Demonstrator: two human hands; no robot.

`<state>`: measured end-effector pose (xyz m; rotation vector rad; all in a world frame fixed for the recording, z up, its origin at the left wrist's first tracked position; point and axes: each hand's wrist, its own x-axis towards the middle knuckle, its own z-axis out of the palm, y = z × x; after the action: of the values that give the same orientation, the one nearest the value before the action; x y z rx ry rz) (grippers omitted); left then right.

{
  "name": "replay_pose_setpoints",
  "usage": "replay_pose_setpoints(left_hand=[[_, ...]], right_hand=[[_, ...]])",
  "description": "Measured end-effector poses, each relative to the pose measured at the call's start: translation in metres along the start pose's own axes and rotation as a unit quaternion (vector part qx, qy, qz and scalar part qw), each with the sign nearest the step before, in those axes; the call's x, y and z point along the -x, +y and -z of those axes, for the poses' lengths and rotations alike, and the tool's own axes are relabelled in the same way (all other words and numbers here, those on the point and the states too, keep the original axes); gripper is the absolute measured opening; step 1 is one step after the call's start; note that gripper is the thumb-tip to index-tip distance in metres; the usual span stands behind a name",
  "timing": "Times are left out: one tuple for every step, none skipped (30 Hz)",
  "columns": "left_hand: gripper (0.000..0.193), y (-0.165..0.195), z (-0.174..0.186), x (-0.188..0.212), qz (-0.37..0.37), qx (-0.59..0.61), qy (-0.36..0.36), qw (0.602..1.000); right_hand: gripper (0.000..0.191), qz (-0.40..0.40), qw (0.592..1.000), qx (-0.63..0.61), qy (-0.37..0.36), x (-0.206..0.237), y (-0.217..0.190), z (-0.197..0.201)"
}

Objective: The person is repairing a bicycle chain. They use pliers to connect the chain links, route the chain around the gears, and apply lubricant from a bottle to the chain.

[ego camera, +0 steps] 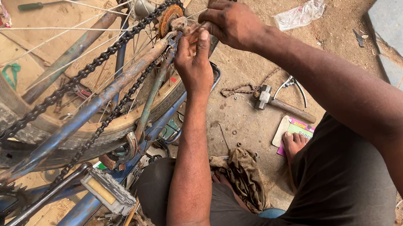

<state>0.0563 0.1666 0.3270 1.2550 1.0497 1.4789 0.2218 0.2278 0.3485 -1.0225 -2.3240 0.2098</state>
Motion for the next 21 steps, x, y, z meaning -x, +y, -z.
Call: replay_pose_setpoints(left_hand=[[0.043,-0.002,-0.001,-0.001,0.012,-0.026,0.011,1.000],[0.043,-0.004,-0.001,-0.001,0.023,-0.052,0.022,0.998],[0.048,-0.007,-0.002,-0.003,0.022,-0.068,0.031,0.997],[0.053,-0.010,-0.002,-0.004,0.021,-0.085,0.041,0.995],[0.058,-0.014,-0.002,-0.004,0.022,-0.102,0.051,0.993],[0.062,-0.017,-0.002,-0.006,0.034,-0.130,0.062,0.989],[0.067,-0.020,-0.002,-0.009,0.046,-0.158,0.073,0.984],[0.071,-0.022,-0.003,-0.012,0.057,-0.186,0.085,0.977],[0.072,-0.023,-0.004,-0.016,0.056,-0.209,0.084,0.973],[0.073,-0.023,-0.006,-0.019,0.057,-0.232,0.081,0.968],[0.074,-0.022,-0.008,-0.021,0.058,-0.254,0.079,0.962],[0.073,-0.020,-0.010,-0.024,0.044,-0.237,0.092,0.966],[0.073,-0.017,-0.012,-0.025,0.031,-0.221,0.106,0.969],[0.073,-0.014,-0.014,-0.025,0.020,-0.204,0.119,0.971],[0.071,-0.011,-0.016,-0.025,0.027,-0.187,0.117,0.975],[0.070,-0.009,-0.017,-0.025,0.035,-0.171,0.114,0.978],[0.069,-0.008,-0.018,-0.024,0.045,-0.155,0.109,0.981],[0.065,-0.009,-0.018,-0.023,0.014,-0.166,0.112,0.980],[0.061,-0.011,-0.018,-0.022,-0.013,-0.177,0.112,0.978],[0.055,-0.015,-0.018,-0.022,-0.086,-0.176,0.138,0.971],[0.051,-0.020,-0.019,-0.022,-0.157,-0.175,0.158,0.959]], right_hand=[[0.030,-0.020,1.000,-0.020,-0.009,-0.001,-0.001,-0.002],[0.031,-0.023,1.000,-0.020,0.002,-0.002,-0.001,-0.004],[0.031,-0.024,0.999,-0.019,0.015,-0.003,-0.002,-0.007],[0.032,-0.025,0.999,-0.019,0.029,-0.004,-0.002,-0.009],[0.034,-0.032,0.999,-0.017,0.029,-0.004,-0.002,-0.012],[0.036,-0.039,0.999,-0.015,0.029,-0.005,-0.002,-0.014],[0.039,-0.045,0.998,-0.011,0.029,-0.004,-0.001,-0.016],[0.039,-0.055,0.998,-0.008,0.029,-0.004,-0.002,-0.018],[0.039,-0.065,0.998,-0.005,0.027,-0.004,-0.002,-0.020],[0.040,-0.076,0.997,-0.002,0.025,-0.003,-0.003,-0.021],[0.039,-0.092,0.995,-0.002,0.022,-0.002,-0.005,-0.021],[0.038,-0.107,0.994,0.000,0.020,-0.002,-0.006,-0.021],[0.037,-0.122,0.992,0.001,0.018,-0.002,-0.008,-0.020],[0.037,-0.088,0.995,0.015,0.038,-0.001,-0.010,-0.017],[0.037,-0.053,0.996,0.028,0.059,0.000,-0.012,-0.015],[0.038,-0.020,0.996,0.042,0.080,0.000,-0.015,-0.013],[0.038,0.004,0.991,0.070,0.116,0.002,-0.017,-0.012],[0.039,0.026,0.984,0.097,0.149,0.006,-0.019,-0.012],[0.041,0.046,0.976,0.122,0.176,0.012,-0.020,-0.013],[0.036,-0.016,0.987,0.097,0.126,0.021,-0.021,-0.017],[0.032,-0.080,0.992,0.068,0.073,0.031,-0.021,-0.023]])
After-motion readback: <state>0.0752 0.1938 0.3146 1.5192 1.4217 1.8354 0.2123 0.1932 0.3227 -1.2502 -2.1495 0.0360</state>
